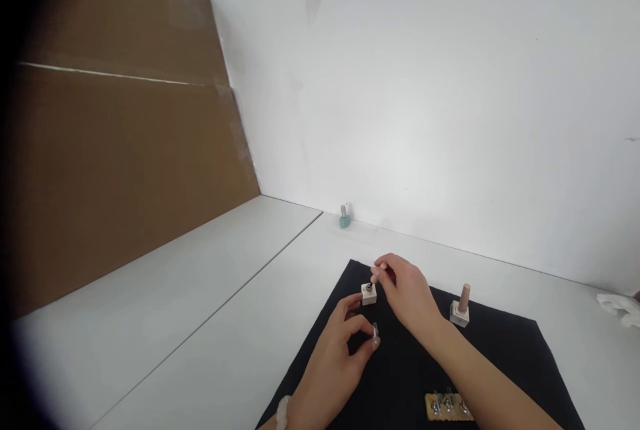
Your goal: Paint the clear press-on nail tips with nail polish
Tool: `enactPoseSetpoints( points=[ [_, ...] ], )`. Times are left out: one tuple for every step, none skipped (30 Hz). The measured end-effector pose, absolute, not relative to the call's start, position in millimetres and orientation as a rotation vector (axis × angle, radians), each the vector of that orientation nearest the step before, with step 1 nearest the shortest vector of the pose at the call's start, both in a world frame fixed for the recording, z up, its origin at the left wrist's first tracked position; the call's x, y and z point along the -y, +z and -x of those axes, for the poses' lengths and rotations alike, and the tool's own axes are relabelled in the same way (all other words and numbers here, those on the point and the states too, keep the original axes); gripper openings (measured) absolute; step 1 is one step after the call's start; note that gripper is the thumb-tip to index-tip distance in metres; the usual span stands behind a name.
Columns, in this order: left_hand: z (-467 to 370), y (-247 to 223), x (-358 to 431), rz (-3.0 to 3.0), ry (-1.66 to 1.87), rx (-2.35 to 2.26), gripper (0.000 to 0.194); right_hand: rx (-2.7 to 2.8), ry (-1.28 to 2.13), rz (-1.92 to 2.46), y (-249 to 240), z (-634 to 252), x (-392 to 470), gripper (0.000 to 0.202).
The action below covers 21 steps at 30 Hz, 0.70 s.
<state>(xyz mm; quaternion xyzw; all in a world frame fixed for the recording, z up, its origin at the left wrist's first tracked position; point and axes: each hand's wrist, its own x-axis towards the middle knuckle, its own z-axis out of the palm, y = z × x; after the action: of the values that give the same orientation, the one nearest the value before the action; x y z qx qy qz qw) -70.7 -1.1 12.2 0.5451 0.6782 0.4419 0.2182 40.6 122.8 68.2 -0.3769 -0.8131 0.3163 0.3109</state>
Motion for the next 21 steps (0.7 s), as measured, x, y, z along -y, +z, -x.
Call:
enactPoseSetpoints(
  points=[
    [71.1,11.0,0.4,-1.506,1.235,-1.88,0.03,2.143,0.827,0.996,67.8,-41.3,-121.9,0.017],
    [71.8,10.1,-0.3,-1.504,1.244,-1.881,0.03,2.141,0.82,0.995,67.4,-42.0,-121.1,0.018],
    [72.6,9.5,-1.3,-1.503,1.247,-1.879,0.03,2.142,0.815,0.994,67.1,-42.6,-120.3,0.018],
    [73.3,9.4,-2.5,-1.502,1.245,-1.874,0.03,2.145,0.811,0.991,66.8,-43.0,-119.7,0.018],
    [73.9,9.5,-3.8,-1.505,1.239,-1.865,0.031,2.15,0.807,0.987,66.5,-43.3,-119.5,0.018],
    [74.3,9.8,-5.1,-1.507,1.232,-1.858,0.032,2.154,0.803,0.984,66.3,-43.5,-119.5,0.018],
    [74.5,10.0,-6.3,-1.512,1.228,-1.852,0.032,2.16,0.799,0.982,66.1,-43.5,-119.8,0.018],
    [74.6,10.1,-7.2,-1.515,1.228,-1.849,0.033,2.165,0.794,0.98,65.9,-43.5,-120.5,0.018],
    [74.6,10.1,-7.9,-1.518,1.23,-1.848,0.033,2.17,0.789,0.979,65.8,-43.6,-121.3,0.018],
    [74.6,10.0,-8.3,-1.519,1.235,-1.852,0.033,2.174,0.784,0.978,65.8,-43.7,-122.2,0.018],
    [74.7,9.9,-8.5,-1.517,1.24,-1.855,0.032,2.179,0.78,0.976,65.8,-43.8,-123.2,0.018],
    [75.0,9.9,-8.6,-1.511,1.242,-1.855,0.032,2.183,0.775,0.974,65.7,-44.0,-124.2,0.018],
    [75.5,10.2,-8.7,-1.504,1.243,-1.849,0.032,2.188,0.771,0.973,65.5,-44.1,-125.2,0.018],
    [76.1,11.0,-8.7,-1.495,1.241,-1.841,0.032,2.191,0.766,0.973,65.2,-44.2,-126.2,0.018],
    [76.8,12.3,-8.7,-1.482,1.238,-1.832,0.032,2.195,0.76,0.975,64.8,-44.2,-127.0,0.019],
    [77.6,14.1,-8.6,-1.466,1.232,-1.822,0.032,2.199,0.754,0.976,64.1,-44.1,-127.8,0.019],
    [78.3,16.1,-8.5,-1.447,1.221,-1.81,0.032,2.204,0.75,0.976,63.2,-43.9,-128.5,0.019],
    [78.9,18.3,-8.4,-1.427,1.211,-1.8,0.032,2.211,0.745,0.975,62.2,-43.6,-129.0,0.02],
    [79.3,20.2,-8.2,-1.406,1.202,-1.79,0.032,2.218,0.743,0.973,61.0,-43.3,-129.4,0.021],
    [79.6,21.8,-8.1,-1.39,1.194,-1.78,0.031,2.226,0.742,0.971,59.8,-43.0,-129.5,0.021],
    [79.6,22.9,-8.0,-1.38,1.189,-1.768,0.031,2.233,0.743,0.969,58.7,-42.8,-129.5,0.021]
  ],
)
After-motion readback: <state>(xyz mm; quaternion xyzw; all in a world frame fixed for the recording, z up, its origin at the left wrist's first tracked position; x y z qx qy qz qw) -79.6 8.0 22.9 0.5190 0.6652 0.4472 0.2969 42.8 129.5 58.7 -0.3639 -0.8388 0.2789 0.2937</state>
